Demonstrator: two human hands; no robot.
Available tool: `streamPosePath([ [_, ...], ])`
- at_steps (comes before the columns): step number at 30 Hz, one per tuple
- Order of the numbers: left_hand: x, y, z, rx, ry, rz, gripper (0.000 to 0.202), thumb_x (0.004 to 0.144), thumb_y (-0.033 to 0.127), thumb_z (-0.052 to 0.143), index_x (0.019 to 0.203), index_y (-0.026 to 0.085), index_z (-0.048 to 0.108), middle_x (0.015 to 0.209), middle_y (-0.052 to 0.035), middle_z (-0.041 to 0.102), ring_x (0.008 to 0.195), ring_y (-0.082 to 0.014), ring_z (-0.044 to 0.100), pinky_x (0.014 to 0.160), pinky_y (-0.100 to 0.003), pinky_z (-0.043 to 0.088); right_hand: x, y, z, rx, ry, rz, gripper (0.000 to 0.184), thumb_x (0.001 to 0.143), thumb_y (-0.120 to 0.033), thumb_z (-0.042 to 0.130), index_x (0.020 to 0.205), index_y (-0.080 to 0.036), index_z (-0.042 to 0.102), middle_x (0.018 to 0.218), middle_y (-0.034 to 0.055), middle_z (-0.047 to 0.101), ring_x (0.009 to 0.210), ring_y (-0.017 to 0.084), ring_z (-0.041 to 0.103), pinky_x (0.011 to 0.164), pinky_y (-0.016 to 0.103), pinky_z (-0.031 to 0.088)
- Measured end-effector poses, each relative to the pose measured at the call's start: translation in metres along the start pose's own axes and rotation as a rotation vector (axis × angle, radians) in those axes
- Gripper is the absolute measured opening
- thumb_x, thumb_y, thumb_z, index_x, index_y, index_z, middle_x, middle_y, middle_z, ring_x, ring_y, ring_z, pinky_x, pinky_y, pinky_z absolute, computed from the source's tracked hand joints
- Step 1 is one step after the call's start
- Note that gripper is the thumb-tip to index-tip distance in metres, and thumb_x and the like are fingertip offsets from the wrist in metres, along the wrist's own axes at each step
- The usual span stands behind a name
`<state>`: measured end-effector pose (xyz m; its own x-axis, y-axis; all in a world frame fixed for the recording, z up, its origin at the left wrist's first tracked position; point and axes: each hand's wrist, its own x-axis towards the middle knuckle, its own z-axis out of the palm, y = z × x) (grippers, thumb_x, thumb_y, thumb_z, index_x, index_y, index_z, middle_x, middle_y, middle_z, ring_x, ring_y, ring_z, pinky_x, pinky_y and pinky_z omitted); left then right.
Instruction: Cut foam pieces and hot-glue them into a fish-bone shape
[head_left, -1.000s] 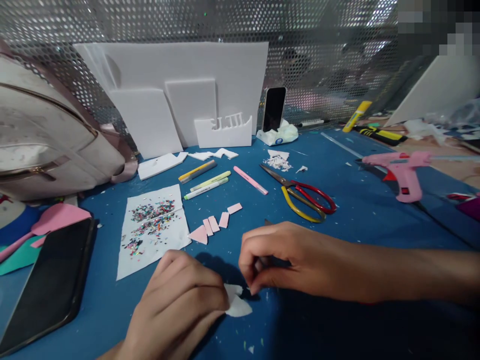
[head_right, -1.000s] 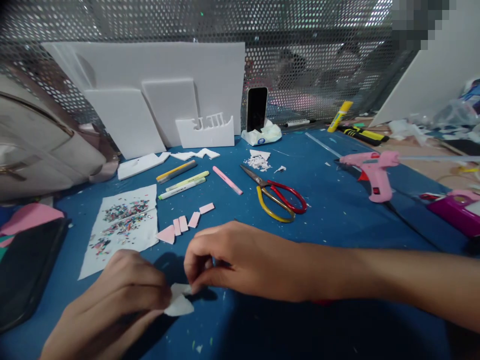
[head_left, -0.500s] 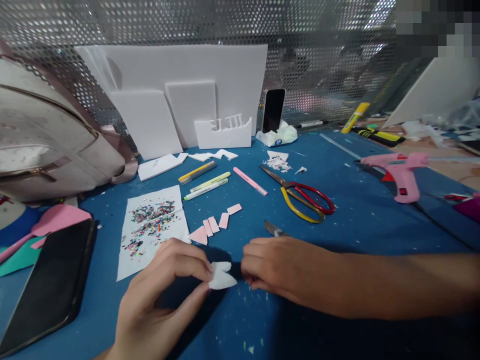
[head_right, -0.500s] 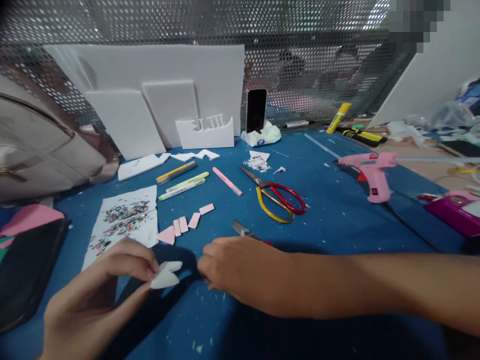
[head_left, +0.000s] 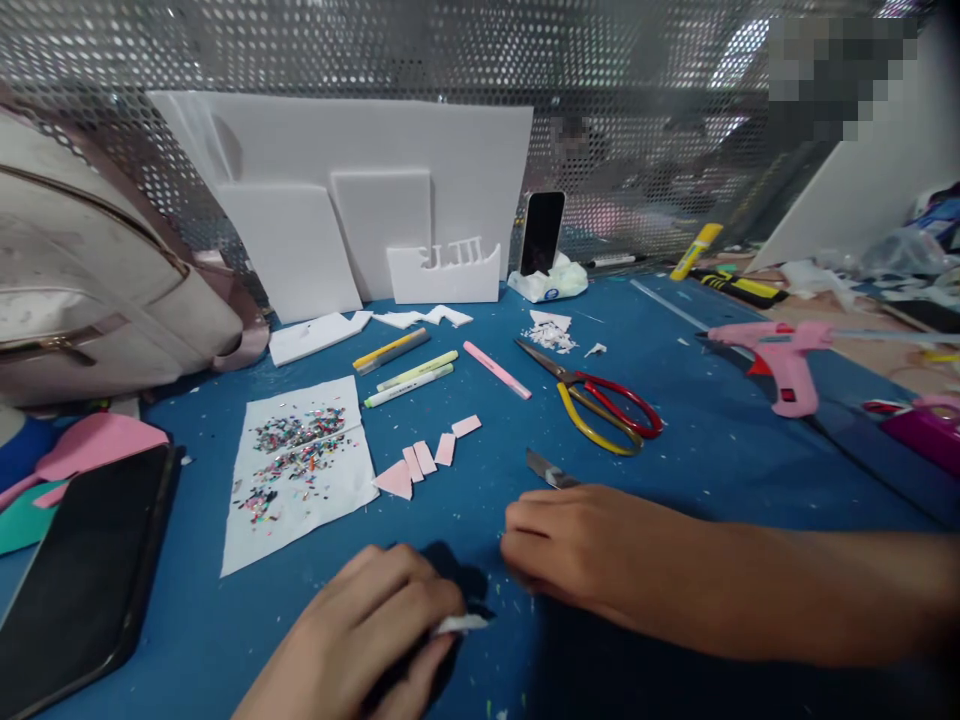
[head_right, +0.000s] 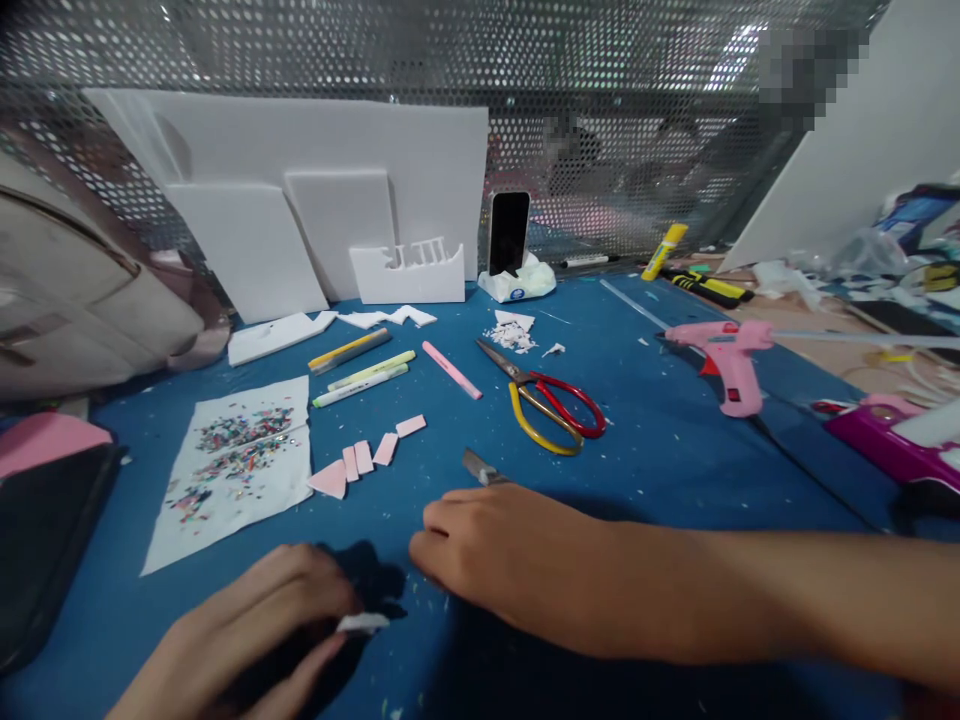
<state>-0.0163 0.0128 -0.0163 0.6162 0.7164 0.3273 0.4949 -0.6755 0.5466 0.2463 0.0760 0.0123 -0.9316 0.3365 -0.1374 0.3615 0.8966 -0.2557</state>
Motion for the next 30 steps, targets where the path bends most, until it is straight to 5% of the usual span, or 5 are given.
streamPosePath([
  [7,0.004,-0.013,-0.003,0.132,-0.021,-0.068,0.014,0.097,0.017,0.056,0.109,0.025,0.058,0.096,0.0013,0.070,0.080,-0.0166,0.063,0.071,-0.031,0.040,0.009,0.008,-0.022,0.221,0.025,0.080,0.014,0.083,-0.010,0.069,0.090,-0.020,0.062,0.085,-0.0028,0.068,0.073,0.013,0.064,0.071,0.025,0.047],
  [13,0.002,-0.012,-0.006,0.129,-0.094,-0.112,0.028,0.093,0.038,0.070,0.116,0.027,0.058,0.107,-0.0017,0.069,0.087,-0.0201,0.063,0.076,-0.033,0.040,0.011,0.123,-0.075,0.046,0.477,0.479,0.015,0.094,-0.023,0.051,0.092,-0.017,0.065,0.088,0.0065,0.070,0.080,0.019,0.065,0.073,0.032,0.046],
  [18,0.001,-0.013,-0.006,0.120,-0.148,-0.151,0.033,0.088,0.038,0.075,0.116,0.028,0.060,0.111,-0.0031,0.068,0.086,-0.0219,0.059,0.075,-0.033,0.043,-0.003,0.176,-0.072,-0.118,0.600,0.645,0.020,0.095,-0.035,0.062,0.092,-0.016,0.066,0.091,0.0052,0.068,0.086,0.019,0.063,0.080,0.037,0.050],
  [26,0.003,-0.012,-0.007,0.097,-0.131,-0.190,0.034,0.086,0.041,0.076,0.113,0.028,0.059,0.110,-0.0022,0.067,0.090,-0.0234,0.059,0.076,-0.034,0.045,-0.006,0.128,-0.059,-0.041,0.636,0.572,0.020,0.095,-0.035,0.055,0.096,-0.020,0.068,0.101,0.0081,0.069,0.096,0.024,0.061,0.077,0.036,0.042],
  [30,0.006,-0.013,-0.005,0.091,-0.154,-0.194,0.028,0.087,0.036,0.075,0.108,0.027,0.059,0.110,-0.0025,0.066,0.090,-0.0233,0.059,0.076,-0.033,0.045,-0.008,0.081,-0.057,0.193,0.455,0.400,0.021,0.098,-0.039,0.056,0.099,-0.022,0.069,0.094,0.0012,0.072,0.079,0.015,0.064,0.069,0.027,0.046],
])
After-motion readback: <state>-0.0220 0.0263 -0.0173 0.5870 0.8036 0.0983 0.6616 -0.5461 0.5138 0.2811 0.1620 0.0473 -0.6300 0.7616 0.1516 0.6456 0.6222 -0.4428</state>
